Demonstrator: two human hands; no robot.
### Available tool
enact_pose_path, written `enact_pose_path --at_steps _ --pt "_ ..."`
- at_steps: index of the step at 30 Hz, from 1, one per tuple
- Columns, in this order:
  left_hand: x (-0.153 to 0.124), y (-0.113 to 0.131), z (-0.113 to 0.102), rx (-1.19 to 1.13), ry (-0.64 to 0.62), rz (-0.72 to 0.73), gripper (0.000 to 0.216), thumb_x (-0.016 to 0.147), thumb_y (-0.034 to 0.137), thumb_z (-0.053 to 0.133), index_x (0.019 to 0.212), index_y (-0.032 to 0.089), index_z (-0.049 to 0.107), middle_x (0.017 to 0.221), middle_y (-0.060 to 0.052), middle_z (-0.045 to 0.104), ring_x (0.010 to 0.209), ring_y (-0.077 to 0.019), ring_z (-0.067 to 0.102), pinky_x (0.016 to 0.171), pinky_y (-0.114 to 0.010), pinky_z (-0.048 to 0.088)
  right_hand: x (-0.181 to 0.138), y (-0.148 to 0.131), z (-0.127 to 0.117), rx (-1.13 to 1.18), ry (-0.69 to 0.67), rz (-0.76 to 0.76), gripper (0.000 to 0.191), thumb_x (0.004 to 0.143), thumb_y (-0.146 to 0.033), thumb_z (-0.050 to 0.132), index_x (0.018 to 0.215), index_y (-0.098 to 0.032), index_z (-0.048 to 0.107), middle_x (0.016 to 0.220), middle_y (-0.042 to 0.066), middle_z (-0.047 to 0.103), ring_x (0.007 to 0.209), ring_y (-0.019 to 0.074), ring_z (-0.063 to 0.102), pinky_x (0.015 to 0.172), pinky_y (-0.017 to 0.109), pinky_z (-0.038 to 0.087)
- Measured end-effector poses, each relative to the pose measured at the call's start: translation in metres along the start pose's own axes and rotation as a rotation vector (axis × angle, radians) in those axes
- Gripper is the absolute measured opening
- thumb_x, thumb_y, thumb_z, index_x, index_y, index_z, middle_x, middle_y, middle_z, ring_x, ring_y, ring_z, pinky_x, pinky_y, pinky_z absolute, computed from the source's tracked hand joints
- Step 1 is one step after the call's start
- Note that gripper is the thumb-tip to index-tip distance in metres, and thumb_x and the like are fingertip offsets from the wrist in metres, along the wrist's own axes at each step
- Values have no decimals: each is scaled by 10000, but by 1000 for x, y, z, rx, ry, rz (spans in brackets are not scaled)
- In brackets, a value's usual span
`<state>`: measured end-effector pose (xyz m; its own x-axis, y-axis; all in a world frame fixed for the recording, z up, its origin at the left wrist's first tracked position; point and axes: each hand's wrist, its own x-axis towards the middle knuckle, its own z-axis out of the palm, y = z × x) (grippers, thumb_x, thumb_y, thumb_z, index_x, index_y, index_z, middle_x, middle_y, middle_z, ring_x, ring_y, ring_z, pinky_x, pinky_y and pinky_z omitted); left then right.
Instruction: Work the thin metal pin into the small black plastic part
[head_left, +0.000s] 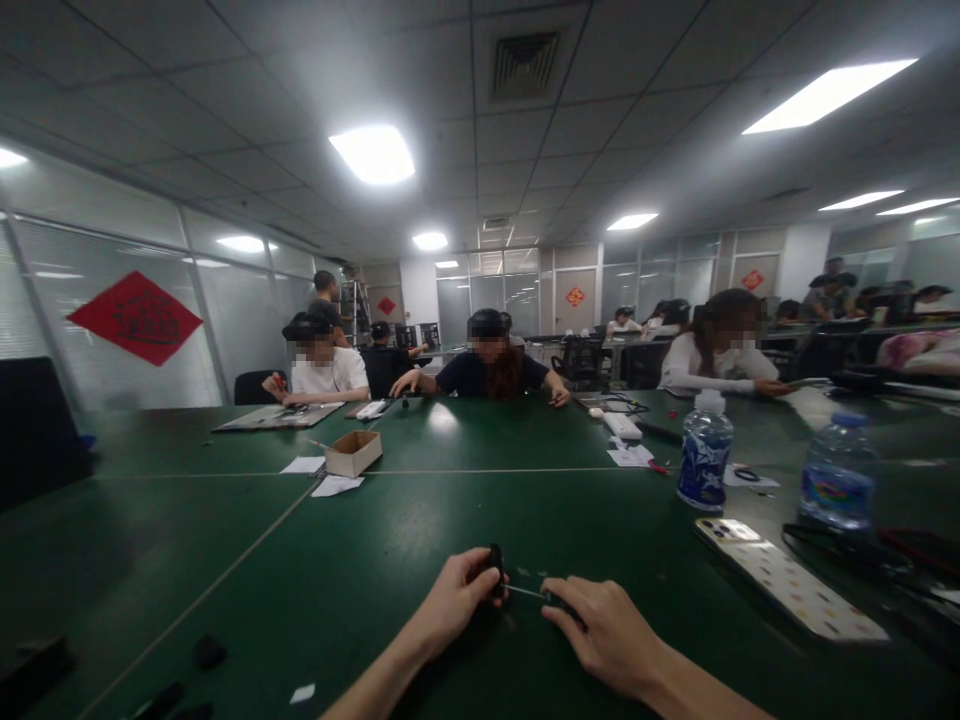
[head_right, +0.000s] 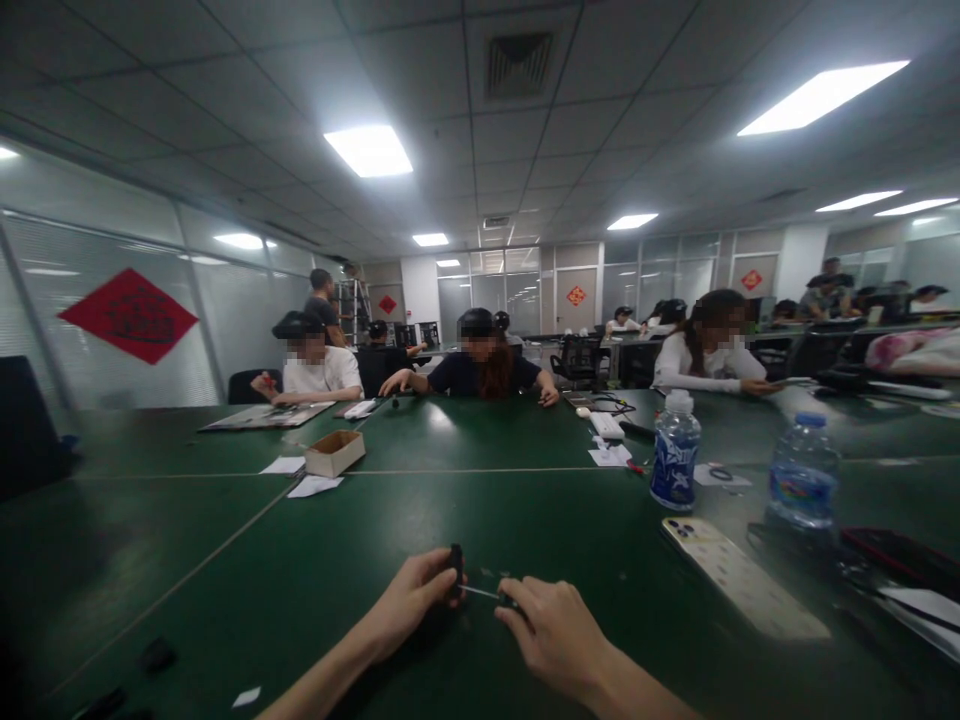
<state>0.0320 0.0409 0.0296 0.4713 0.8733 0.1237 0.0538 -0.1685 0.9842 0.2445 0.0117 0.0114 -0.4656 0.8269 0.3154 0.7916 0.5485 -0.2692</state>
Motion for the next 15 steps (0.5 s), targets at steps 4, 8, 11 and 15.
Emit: enact_pose_path --at_steps 4,8,11,15 --pt "2 -6 -1 2 22 -4 282 786 400 575 828 125 621 748 -42 583 700 -160 528 664 -270 400 2 0 -1 11 -5 17 297 894 -303 401 1076 -187 605 904 83 673 778 211 628 681 298 450" --pt "2 -6 -1 -24 20 -38 281 766 404 598 808 127 620 717 -32 576 674 -151 518 641 -260 393 2 1 -2 71 -11 -23 283 896 -321 406 1033 -201 621 878 63 681 769 192 630 689 275 450" --pt "1 -5 0 -78 14 -42 297 760 410 602 834 123 624 739 -36 575 683 -151 519 632 -255 391 1 1 -3 114 -14 -56 275 896 -324 414 1029 -205 623 873 55 683 775 186 632 705 266 450" --pt "0 -5 0 -94 20 -51 295 756 399 609 850 120 627 769 -41 581 692 -147 522 613 -244 378 1 1 -5 122 -26 -74 265 896 -311 417 1020 -200 622 838 54 678 751 181 631 688 255 450"
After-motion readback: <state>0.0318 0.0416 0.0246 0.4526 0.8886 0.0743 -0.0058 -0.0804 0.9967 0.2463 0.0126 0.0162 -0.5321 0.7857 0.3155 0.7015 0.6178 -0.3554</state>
